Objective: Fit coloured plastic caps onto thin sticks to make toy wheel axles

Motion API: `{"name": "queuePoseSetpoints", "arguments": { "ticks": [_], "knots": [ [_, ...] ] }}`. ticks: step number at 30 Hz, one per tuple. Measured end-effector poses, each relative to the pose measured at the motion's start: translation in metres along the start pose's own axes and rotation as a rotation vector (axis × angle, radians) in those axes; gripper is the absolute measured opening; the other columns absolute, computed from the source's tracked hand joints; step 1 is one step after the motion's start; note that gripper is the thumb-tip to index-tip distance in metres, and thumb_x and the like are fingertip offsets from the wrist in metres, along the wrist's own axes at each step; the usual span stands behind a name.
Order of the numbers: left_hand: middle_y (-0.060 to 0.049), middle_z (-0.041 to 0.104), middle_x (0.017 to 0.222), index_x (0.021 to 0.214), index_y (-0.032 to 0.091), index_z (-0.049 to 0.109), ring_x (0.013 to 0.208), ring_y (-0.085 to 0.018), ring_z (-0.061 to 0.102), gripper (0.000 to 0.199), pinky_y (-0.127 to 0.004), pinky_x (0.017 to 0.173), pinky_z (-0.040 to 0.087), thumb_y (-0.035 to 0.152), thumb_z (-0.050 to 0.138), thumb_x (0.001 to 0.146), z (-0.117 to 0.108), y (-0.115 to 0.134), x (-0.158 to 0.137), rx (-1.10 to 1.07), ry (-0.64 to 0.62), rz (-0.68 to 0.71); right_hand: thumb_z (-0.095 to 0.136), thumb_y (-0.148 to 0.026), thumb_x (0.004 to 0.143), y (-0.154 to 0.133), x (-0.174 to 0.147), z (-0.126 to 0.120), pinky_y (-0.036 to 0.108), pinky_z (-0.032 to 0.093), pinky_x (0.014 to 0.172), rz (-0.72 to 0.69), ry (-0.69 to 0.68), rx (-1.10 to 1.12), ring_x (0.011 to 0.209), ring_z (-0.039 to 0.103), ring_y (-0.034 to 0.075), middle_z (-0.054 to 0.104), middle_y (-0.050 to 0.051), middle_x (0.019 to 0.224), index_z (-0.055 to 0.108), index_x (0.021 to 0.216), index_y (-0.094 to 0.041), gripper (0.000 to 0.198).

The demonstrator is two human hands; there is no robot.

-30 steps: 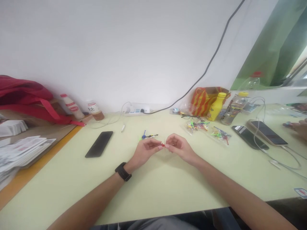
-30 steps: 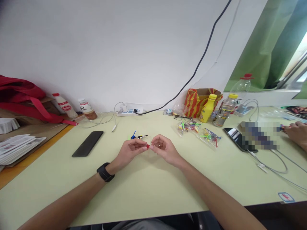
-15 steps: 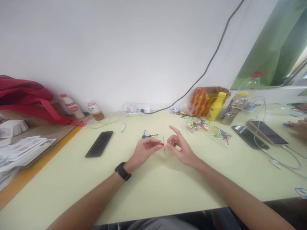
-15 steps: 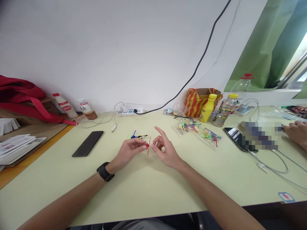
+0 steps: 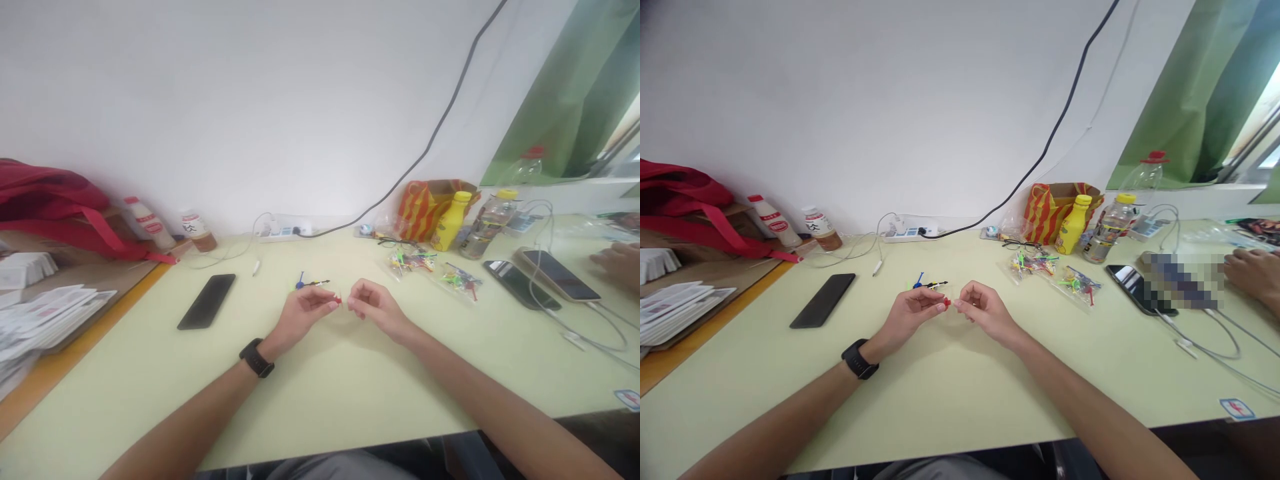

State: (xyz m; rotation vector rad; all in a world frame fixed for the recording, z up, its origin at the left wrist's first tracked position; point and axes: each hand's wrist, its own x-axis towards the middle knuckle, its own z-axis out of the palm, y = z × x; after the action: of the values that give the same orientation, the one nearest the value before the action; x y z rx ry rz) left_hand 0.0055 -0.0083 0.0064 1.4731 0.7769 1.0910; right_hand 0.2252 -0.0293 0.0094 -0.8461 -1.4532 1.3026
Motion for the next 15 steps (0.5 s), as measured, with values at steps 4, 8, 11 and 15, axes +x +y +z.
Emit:
{"name": "queuePoseSetpoints", "arguments": {
  "ticks": [4, 8, 11, 15],
  "knots": [
    [-0.008, 0.079, 0.1, 0.095, 0.017, 0.075, 0.095, -0.021, 0.074, 0.02, -0.036, 0.094, 0.059, 0.027, 0.086, 0.081, -0.0003, -0.0012, -0.0003, 0.009, -0.017, -0.002, 0.082, -0.047, 0.081, 0.0017, 0.0009, 0.0016, 0.028, 0.046, 0.061, -0.011, -0.015, -0.015, 0.072, 0.056, 0.015, 0.063, 0.002, 0.089, 0.062, 0.091, -0.022, 0.033],
    [-0.008, 0.079, 0.1, 0.096, 0.018, 0.076, 0.096, -0.021, 0.075, 0.018, -0.037, 0.094, 0.06, 0.028, 0.084, 0.083, -0.0001, -0.0017, -0.0011, 0.01, -0.047, 0.002, 0.083, -0.047, 0.081, 0.0025, 0.0007, 0.003, 0.028, 0.048, 0.062, -0.008, -0.031, -0.046, 0.076, 0.058, 0.016, 0.064, 0.002, 0.091, 0.063, 0.091, -0.022, 0.034],
    [-0.008, 0.079, 0.101, 0.097, 0.017, 0.076, 0.097, -0.022, 0.075, 0.018, -0.038, 0.095, 0.059, 0.028, 0.084, 0.084, -0.0002, -0.0015, -0.0017, 0.014, -0.048, 0.002, 0.079, -0.047, 0.084, 0.0036, -0.0006, 0.0027, 0.029, 0.048, 0.063, -0.01, -0.024, -0.049, 0.076, 0.058, 0.016, 0.065, 0.002, 0.094, 0.062, 0.099, -0.023, 0.032],
    [-0.009, 0.079, 0.102, 0.097, 0.017, 0.075, 0.098, -0.023, 0.075, 0.02, -0.04, 0.097, 0.059, 0.028, 0.085, 0.083, 0.0001, 0.0006, -0.0021, -0.009, -0.042, -0.013, 0.072, -0.047, 0.09, 0.0069, -0.0012, 0.0012, 0.03, 0.047, 0.065, -0.022, 0.02, -0.039, 0.069, 0.055, 0.014, 0.063, 0.0, 0.093, 0.053, 0.13, -0.03, 0.047]
  ]
}}
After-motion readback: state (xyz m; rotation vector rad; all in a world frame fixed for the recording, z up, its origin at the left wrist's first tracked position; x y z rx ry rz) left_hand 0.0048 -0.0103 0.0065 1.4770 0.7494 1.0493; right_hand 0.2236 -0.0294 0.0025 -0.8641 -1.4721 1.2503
